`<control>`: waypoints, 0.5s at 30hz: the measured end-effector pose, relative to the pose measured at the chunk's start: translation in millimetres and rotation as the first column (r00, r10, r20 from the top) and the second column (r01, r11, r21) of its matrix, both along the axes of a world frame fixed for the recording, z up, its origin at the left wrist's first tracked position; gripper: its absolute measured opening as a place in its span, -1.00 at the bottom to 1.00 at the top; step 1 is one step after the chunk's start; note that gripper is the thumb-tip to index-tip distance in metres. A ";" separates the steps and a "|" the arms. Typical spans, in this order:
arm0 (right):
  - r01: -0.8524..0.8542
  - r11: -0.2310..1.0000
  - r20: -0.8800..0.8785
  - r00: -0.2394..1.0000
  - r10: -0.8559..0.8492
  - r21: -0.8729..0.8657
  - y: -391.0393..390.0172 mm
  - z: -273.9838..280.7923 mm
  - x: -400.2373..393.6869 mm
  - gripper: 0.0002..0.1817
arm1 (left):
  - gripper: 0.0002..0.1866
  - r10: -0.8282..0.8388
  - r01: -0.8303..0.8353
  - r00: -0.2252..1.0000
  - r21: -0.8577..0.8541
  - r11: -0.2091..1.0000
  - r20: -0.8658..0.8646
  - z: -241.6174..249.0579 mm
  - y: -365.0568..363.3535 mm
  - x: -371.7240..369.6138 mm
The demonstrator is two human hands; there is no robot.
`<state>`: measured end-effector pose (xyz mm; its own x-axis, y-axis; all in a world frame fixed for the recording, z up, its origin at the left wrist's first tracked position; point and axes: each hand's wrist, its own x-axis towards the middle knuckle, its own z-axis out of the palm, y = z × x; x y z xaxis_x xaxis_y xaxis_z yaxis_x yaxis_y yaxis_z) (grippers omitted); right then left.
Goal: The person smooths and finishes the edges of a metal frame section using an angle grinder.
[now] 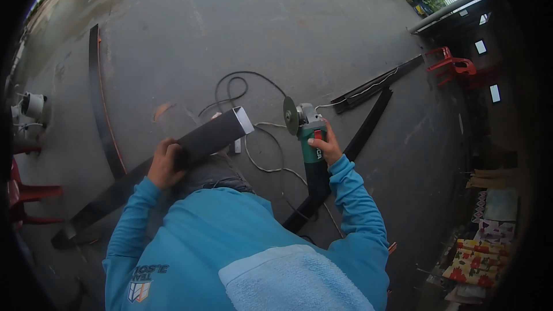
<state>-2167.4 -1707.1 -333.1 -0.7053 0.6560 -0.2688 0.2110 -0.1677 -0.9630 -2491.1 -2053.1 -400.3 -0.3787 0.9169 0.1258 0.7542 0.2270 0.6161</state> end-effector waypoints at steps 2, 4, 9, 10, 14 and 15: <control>0.088 0.968 -0.150 0.981 -0.126 -0.236 -4.0 -4.1 2.9 -0.35 | -0.21 -0.015 0.015 1.000 -0.010 1.000 -0.021 6.4 0.8 0.0; 0.110 0.840 -0.205 0.945 -0.254 -0.532 -3.4 -9.7 4.0 -0.43 | -0.17 -0.030 0.028 0.999 -0.026 0.999 -0.044 11.2 0.4 -1.0; 0.023 0.823 -0.350 0.898 -0.266 -0.567 -12.2 -19.6 -5.0 -0.36 | -0.20 0.038 -0.042 0.986 -0.021 0.999 -0.164 18.4 10.9 -17.2; 0.034 0.816 -0.354 0.890 -0.287 -0.577 -13.8 -22.6 -5.6 -0.36 | -0.24 0.101 -0.108 0.963 -0.014 0.994 -0.250 25.9 15.8 -15.3; -0.033 0.812 -0.425 0.864 -0.269 -0.583 -21.0 -21.1 -14.7 -0.40 | -0.50 0.043 -0.051 0.996 0.095 0.994 0.083 64.7 54.9 18.6; -0.032 0.840 -0.423 0.874 -0.240 -0.542 -23.5 -20.6 -19.9 -0.36 | -0.56 -0.016 -0.020 0.957 0.122 0.992 0.288 74.4 72.3 37.2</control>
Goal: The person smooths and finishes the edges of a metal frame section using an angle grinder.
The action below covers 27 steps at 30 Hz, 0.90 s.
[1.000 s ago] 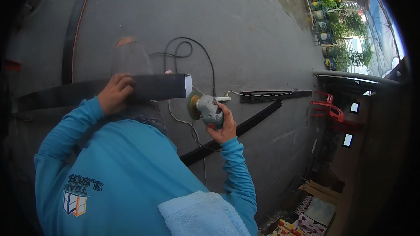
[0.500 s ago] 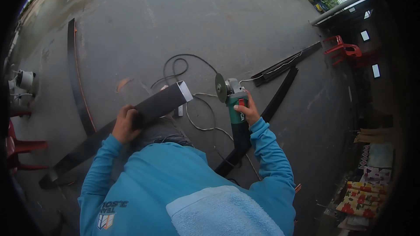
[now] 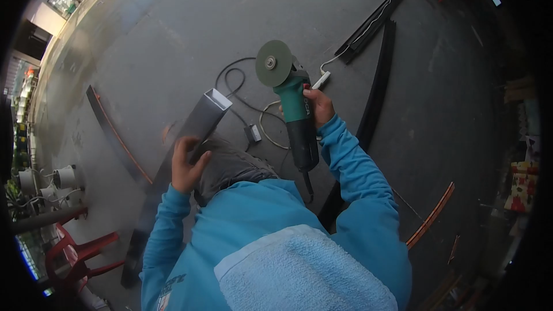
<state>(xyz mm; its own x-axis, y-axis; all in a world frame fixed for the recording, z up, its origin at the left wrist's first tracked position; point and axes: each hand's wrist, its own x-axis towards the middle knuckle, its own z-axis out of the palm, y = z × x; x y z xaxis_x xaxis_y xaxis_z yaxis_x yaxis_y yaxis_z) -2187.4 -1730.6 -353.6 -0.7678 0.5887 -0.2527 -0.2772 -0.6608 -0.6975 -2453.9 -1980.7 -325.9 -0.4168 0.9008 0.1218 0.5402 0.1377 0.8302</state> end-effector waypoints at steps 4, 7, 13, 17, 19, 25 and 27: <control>-0.034 0.999 -0.147 0.988 0.039 0.035 -7.1 4.3 -38.2 -0.38 | -0.37 -0.196 0.503 0.497 -0.097 0.859 0.846 -18.7 71.0 80.4; -0.025 0.999 -0.221 0.975 0.029 0.024 -5.8 21.8 -55.2 -0.37 | -0.35 -0.116 0.541 0.275 -0.054 0.840 0.954 -3.1 103.6 119.2; -0.029 0.982 0.330 0.943 -0.035 0.188 -5.7 44.1 -33.8 -0.51 | -0.42 -0.179 0.391 0.567 -0.071 0.917 0.804 -10.4 137.7 127.3; 0.000 0.986 0.375 0.925 0.064 -0.168 17.7 -15.6 -21.7 -0.50 | -0.31 -0.354 0.490 0.839 -0.287 0.823 0.414 -14.2 130.4 114.2; 0.037 0.943 0.404 0.909 0.105 -0.330 19.6 -72.1 -4.5 -0.49 | -0.34 -0.583 0.622 0.783 -0.243 0.745 0.218 -5.6 97.4 93.1; 0.091 0.992 0.787 0.604 -0.123 0.085 26.4 -216.5 49.9 -0.30 | -0.71 0.109 -0.063 0.957 -0.174 0.983 0.270 3.1 -43.9 -12.2; 0.159 0.955 0.916 0.279 -0.288 0.252 27.0 -240.0 65.4 -0.30 | -0.81 0.428 -0.389 0.836 -0.180 0.904 0.342 -33.5 -112.3 -51.4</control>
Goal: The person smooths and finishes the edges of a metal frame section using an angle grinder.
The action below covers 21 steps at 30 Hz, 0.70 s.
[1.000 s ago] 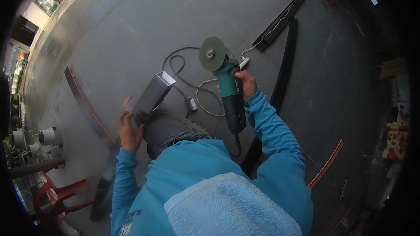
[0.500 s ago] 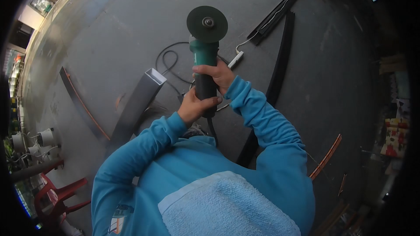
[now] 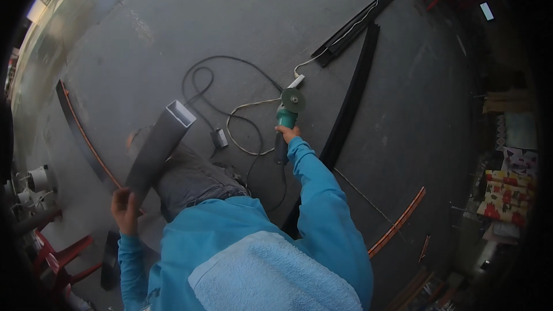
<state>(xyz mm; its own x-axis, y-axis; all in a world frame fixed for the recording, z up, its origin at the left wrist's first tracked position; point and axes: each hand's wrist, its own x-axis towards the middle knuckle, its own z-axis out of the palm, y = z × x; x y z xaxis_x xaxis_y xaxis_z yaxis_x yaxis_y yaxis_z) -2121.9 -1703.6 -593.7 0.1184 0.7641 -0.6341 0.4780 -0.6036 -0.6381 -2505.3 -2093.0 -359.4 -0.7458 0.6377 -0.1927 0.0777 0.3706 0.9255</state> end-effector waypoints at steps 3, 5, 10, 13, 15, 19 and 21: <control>-0.001 0.997 0.093 0.996 -0.006 0.078 9.4 -62.4 41.6 -0.24 | -0.87 0.348 -0.346 0.905 0.055 0.937 -0.243 -46.3 -96.2 -40.0; 0.015 1.000 0.128 0.992 -0.016 0.005 10.4 -46.2 45.1 -0.16 | -0.87 0.469 -0.476 0.844 0.037 0.878 -0.260 -74.1 -165.4 -54.2; 0.188 0.975 -0.088 0.976 -0.199 -0.116 37.9 -141.4 99.9 -0.13 | -0.88 0.438 -0.563 0.797 -0.248 0.789 -0.415 -82.0 -261.7 -23.2; 0.314 0.948 -0.161 0.935 -0.317 -0.041 32.9 -151.7 99.5 -0.41 | -0.87 0.526 -0.618 0.785 -0.365 0.697 -0.325 -91.5 -307.8 -5.2; 0.326 0.944 -0.056 0.945 -0.324 0.044 23.7 -127.5 79.7 -0.39 | -0.87 0.520 -0.603 0.798 -0.402 0.690 -0.304 -89.8 -311.0 7.3; 0.284 0.936 0.061 0.951 -0.302 0.210 10.1 -127.0 65.6 -0.26 | -0.85 0.451 -0.583 0.812 -0.466 0.666 -0.371 -86.0 -320.6 18.9; 0.282 0.931 0.144 0.937 -0.320 0.231 8.8 -123.8 57.3 -0.26 | -0.85 0.447 -0.586 0.809 -0.473 0.657 -0.382 -88.8 -326.4 14.5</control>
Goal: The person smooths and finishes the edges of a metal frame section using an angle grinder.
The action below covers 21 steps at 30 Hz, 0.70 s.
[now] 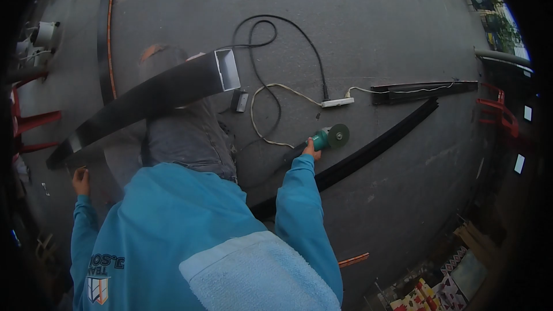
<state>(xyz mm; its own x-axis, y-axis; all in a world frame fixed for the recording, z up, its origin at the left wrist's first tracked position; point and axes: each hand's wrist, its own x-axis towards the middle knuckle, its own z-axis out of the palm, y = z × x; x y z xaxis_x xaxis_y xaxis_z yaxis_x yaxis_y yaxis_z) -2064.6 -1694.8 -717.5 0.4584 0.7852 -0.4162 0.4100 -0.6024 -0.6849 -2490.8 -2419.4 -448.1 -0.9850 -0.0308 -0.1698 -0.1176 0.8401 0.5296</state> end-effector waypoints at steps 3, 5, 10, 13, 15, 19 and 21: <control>0.046 0.996 0.105 0.994 -0.038 -0.074 -3.6 6.7 -7.5 -0.27 | -0.81 0.135 -0.140 0.990 0.150 0.979 0.046 -9.8 -5.7 -9.8; 0.114 0.972 0.273 0.960 -0.056 -0.203 -0.3 4.2 -5.0 -0.25 | -0.72 0.337 -0.389 0.916 0.282 0.877 0.216 -24.7 -4.2 -18.8; -0.170 0.877 -0.065 0.973 0.222 0.450 13.7 81.6 -51.1 -0.56 | 0.16 0.569 -0.766 0.641 0.473 0.436 0.514 -11.9 77.9 -17.8; -0.466 0.570 -0.327 0.503 0.800 0.677 -5.7 254.8 -179.3 -0.66 | 0.29 0.555 -0.798 0.509 0.602 0.017 0.658 -4.2 118.0 -41.5; -0.568 0.265 -0.281 0.062 0.958 0.779 -42.8 345.4 -262.2 -0.61 | 0.18 0.454 -0.714 0.500 0.648 -0.265 0.737 -17.1 122.5 -66.1; -0.483 -0.784 0.430 -0.657 0.619 0.389 -139.9 439.7 -406.0 -0.37 | -0.07 0.579 -0.520 0.591 0.814 -0.260 0.562 -75.1 121.3 -104.8; -0.380 -0.893 0.605 -0.661 0.445 0.241 -176.1 423.6 -448.4 -0.34 | 0.04 0.677 -0.651 0.327 0.677 -0.344 0.659 -70.5 126.9 -116.2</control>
<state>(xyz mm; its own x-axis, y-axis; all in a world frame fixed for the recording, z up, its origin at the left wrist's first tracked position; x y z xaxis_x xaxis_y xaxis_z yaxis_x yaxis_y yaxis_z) -2513.0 -1870.9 -294.0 -0.8709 -0.4679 0.1504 -0.4850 0.7687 -0.4170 -2607.0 -2292.5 -518.6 -0.4183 -0.5460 -0.7259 -0.2226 -0.7132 0.6647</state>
